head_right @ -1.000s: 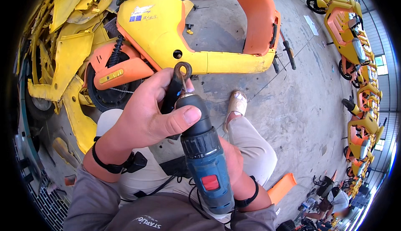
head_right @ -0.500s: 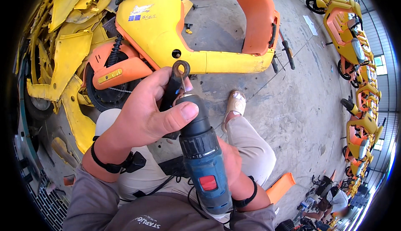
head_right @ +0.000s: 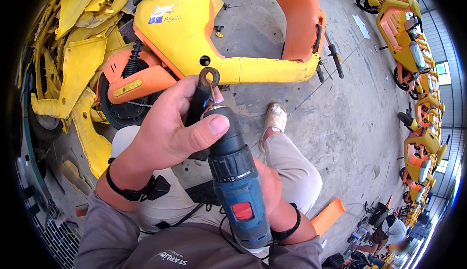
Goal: The person uses a power drill to enlarge or clean a hole in a metal bracket, then holds the bracket and drills into a different section.
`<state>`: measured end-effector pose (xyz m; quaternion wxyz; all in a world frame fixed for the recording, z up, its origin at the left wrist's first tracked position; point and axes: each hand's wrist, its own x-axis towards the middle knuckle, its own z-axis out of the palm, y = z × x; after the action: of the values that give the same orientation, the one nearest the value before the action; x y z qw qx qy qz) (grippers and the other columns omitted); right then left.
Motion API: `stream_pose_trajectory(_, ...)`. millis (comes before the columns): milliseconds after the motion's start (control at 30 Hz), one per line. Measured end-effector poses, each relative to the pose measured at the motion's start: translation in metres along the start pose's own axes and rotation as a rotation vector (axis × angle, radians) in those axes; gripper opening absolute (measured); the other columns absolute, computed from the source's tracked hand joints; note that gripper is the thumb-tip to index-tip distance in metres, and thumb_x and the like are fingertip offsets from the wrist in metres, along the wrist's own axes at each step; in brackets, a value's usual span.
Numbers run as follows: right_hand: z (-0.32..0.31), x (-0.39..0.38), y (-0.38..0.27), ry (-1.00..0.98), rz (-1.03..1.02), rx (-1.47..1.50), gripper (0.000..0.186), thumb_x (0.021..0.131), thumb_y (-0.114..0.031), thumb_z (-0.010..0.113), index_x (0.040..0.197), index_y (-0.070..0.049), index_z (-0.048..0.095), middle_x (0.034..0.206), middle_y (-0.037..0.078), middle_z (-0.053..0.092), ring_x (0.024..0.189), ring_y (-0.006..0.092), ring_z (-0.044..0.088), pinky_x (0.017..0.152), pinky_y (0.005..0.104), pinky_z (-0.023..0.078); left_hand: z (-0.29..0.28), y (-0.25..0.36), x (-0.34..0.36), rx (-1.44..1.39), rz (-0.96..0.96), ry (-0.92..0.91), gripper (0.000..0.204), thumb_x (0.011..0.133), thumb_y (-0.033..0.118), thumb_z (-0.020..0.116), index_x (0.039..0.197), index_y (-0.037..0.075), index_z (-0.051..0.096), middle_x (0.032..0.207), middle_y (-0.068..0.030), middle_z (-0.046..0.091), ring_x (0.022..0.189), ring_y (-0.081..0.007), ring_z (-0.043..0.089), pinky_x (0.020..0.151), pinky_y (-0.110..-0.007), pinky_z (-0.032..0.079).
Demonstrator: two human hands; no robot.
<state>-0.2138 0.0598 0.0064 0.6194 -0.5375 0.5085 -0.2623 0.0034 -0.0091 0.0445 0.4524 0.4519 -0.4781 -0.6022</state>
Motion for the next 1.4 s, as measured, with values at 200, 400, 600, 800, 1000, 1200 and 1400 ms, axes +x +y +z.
stream_pose_trajectory(200,-0.001,-0.004,-0.002,0.038,-0.1,-0.221,0.047,0.072,-0.015,0.079,0.116,-0.011,0.063,0.087,0.0,0.07,0.073,0.0129,0.066,0.066,0.0272,0.05,0.001,0.004,0.001,-0.023,0.003,0.008,0.056,0.078,0.049,0.079,0.093,0.001,0.053,0.077,0.0001,0.048,0.07,-0.0075,0.044,0.062,-0.023,0.04)
stream_pose_trajectory(400,-0.002,-0.003,0.006,0.029,-0.114,-0.176,0.047,0.072,-0.016,0.079,0.115,-0.011,0.063,0.086,0.0,0.07,0.07,0.0138,0.066,0.063,0.0282,0.05,-0.004,0.01,-0.001,-0.006,-0.105,-0.069,0.046,0.086,0.033,0.075,0.11,0.002,0.051,0.09,0.0002,0.049,0.082,-0.0064,0.047,0.077,-0.022,0.041)
stream_pose_trajectory(600,-0.002,-0.003,-0.001,0.017,0.03,0.01,0.046,0.071,-0.017,0.08,0.113,-0.011,0.063,0.086,0.001,0.07,0.071,0.0138,0.066,0.064,0.0281,0.05,-0.002,0.004,0.0,0.02,-0.07,-0.065,0.046,0.086,0.033,0.074,0.11,0.002,0.051,0.089,0.0002,0.049,0.082,-0.0063,0.046,0.076,-0.022,0.041)
stream_pose_trajectory(800,-0.002,-0.003,0.003,0.013,0.023,0.082,0.045,0.072,-0.014,0.079,0.115,-0.011,0.063,0.086,0.0,0.07,0.073,0.012,0.066,0.065,0.0268,0.05,-0.004,0.01,-0.001,0.014,-0.108,-0.071,0.046,0.086,0.034,0.074,0.11,0.002,0.051,0.09,0.0002,0.049,0.082,-0.0064,0.046,0.076,-0.022,0.041)
stream_pose_trajectory(1000,0.0,-0.003,0.001,0.015,0.034,0.14,0.046,0.073,-0.014,0.078,0.116,-0.012,0.063,0.087,0.0,0.071,0.073,0.0132,0.067,0.066,0.0274,0.05,0.001,0.001,0.002,0.004,0.029,0.02,0.052,0.079,0.045,0.078,0.092,0.002,0.053,0.074,0.0013,0.046,0.068,-0.0068,0.042,0.061,-0.023,0.038)
stream_pose_trajectory(1200,0.0,-0.003,-0.003,0.034,0.012,-0.096,0.046,0.072,-0.017,0.08,0.115,-0.013,0.064,0.088,0.001,0.071,0.073,0.0139,0.067,0.066,0.0286,0.05,0.001,0.0,0.002,0.017,0.021,0.016,0.052,0.079,0.045,0.078,0.093,0.001,0.053,0.073,0.0013,0.046,0.068,-0.0069,0.042,0.061,-0.024,0.038)
stream_pose_trajectory(1400,-0.001,-0.004,0.001,0.031,-0.017,-0.17,0.045,0.072,-0.02,0.079,0.114,-0.014,0.063,0.087,0.001,0.071,0.072,0.0156,0.067,0.064,0.0291,0.05,0.001,0.003,0.002,0.005,0.041,0.033,0.052,0.08,0.046,0.078,0.092,0.001,0.053,0.072,0.0015,0.046,0.067,-0.0066,0.042,0.06,-0.023,0.038)
